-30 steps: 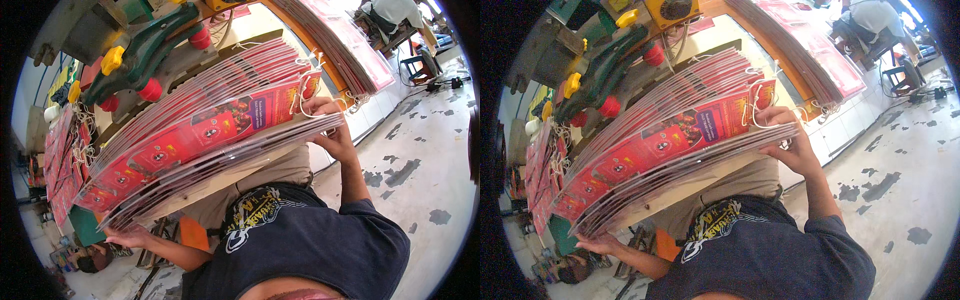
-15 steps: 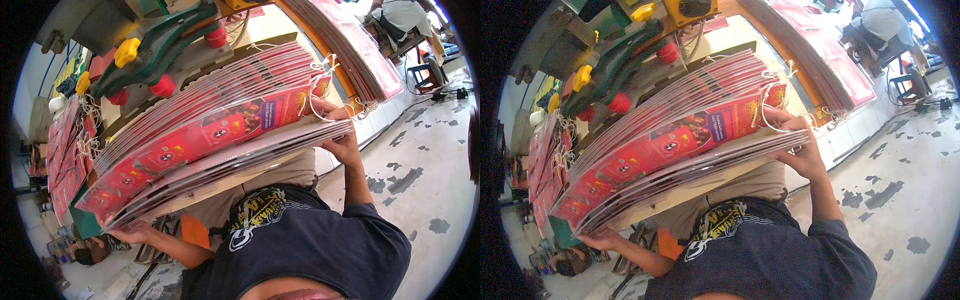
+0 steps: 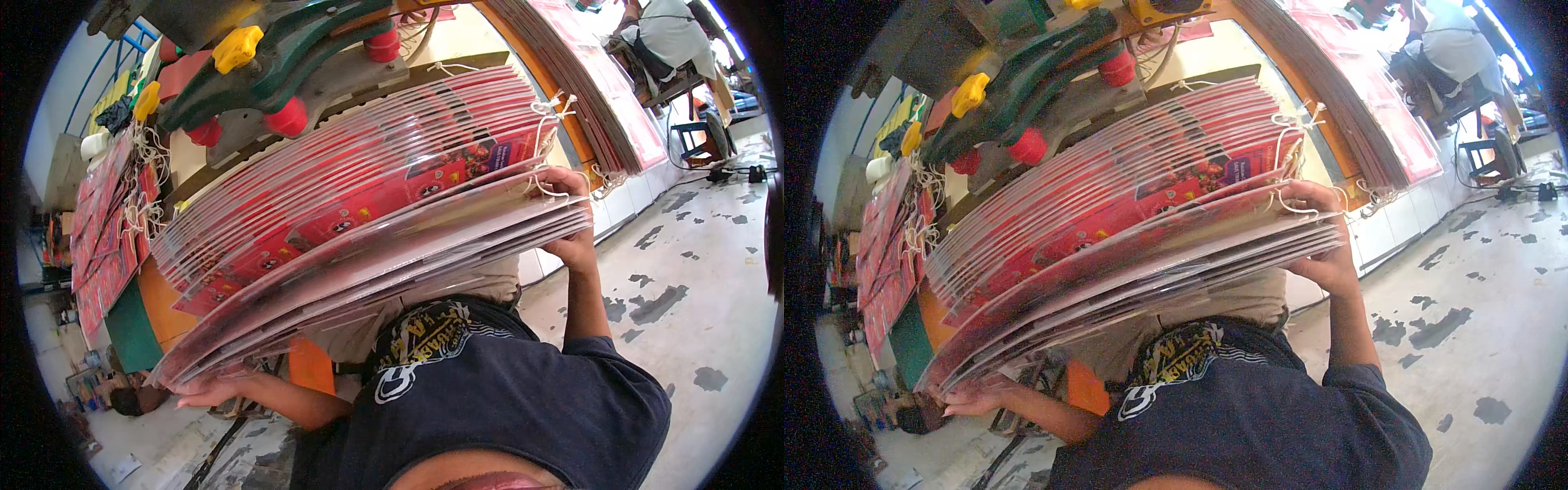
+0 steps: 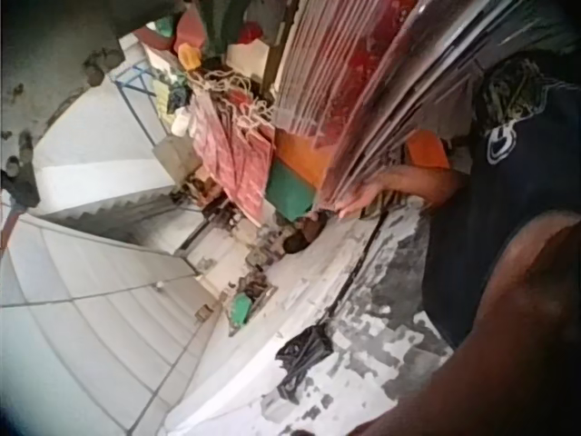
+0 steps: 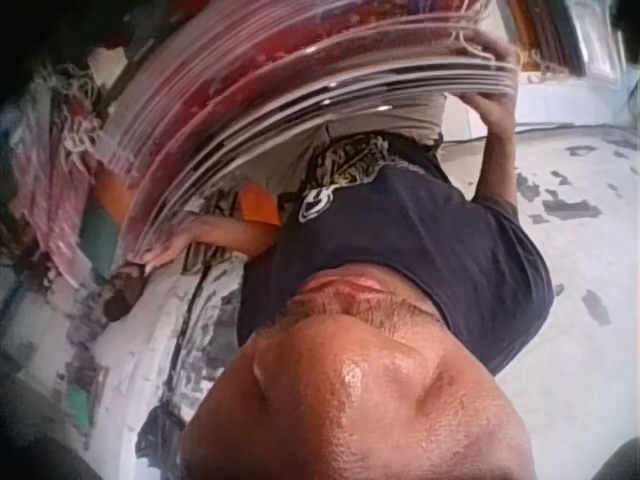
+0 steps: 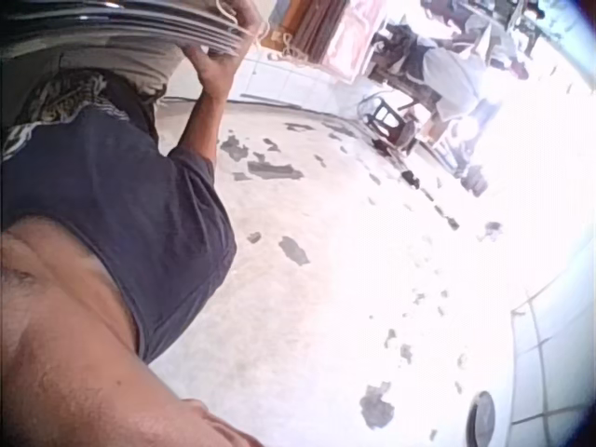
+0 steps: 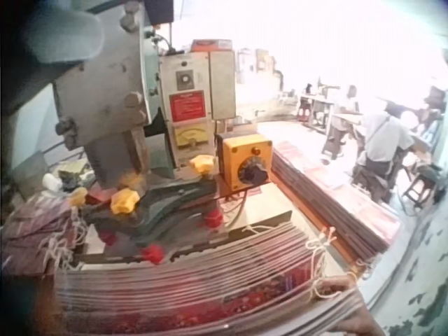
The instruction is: The person organizes and stacks red paper bags or wrappers at a processing machine, flipping through them by hand and checking the alignment before gathering them into a bundle.
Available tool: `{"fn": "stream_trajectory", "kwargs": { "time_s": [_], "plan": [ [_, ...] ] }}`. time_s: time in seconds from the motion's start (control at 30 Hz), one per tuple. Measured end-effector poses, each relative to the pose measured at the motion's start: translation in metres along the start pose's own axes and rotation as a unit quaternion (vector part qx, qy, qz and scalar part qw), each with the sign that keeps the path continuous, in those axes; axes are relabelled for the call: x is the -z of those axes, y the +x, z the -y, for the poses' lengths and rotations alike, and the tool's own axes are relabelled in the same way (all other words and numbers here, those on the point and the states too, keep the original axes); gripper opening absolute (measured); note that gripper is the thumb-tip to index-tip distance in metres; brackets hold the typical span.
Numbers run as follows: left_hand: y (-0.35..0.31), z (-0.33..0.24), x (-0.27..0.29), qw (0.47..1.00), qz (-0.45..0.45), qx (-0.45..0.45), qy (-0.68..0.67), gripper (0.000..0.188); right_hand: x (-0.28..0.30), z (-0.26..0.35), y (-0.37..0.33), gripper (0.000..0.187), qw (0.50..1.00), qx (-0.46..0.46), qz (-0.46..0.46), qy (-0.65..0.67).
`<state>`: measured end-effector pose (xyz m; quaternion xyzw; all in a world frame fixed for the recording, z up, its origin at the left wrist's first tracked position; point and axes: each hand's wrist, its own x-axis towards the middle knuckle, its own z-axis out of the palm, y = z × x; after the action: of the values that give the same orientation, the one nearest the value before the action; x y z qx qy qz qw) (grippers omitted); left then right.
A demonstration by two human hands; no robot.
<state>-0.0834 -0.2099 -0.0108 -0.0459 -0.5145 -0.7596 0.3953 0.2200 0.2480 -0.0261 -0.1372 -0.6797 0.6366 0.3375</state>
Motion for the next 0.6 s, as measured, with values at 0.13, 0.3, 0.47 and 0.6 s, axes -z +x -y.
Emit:
{"fn": "stream_trajectory", "kwargs": {
  "time_s": [0.13,0.3,0.47,0.6],
  "plan": [
    [0.020,0.027,0.047,0.993,0.072,0.042,-0.087,0.059,0.005,0.002,-0.001,0.092,0.999,-0.030,0.006,-0.034],
    [0.000,0.005,0.011,0.998,0.049,-0.014,0.038,0.056,0.007,-0.007,0.002,0.070,0.999,0.016,0.038,0.017],
    [-0.001,0.005,0.002,0.983,0.138,-0.068,0.100,0.055,0.004,0.000,0.002,0.054,0.998,-0.032,0.042,0.019],
    [0.019,0.007,0.027,0.970,0.239,0.005,-0.036,0.052,0.017,-0.003,0.000,0.052,0.996,-0.055,0.075,0.002]
  ]
}}
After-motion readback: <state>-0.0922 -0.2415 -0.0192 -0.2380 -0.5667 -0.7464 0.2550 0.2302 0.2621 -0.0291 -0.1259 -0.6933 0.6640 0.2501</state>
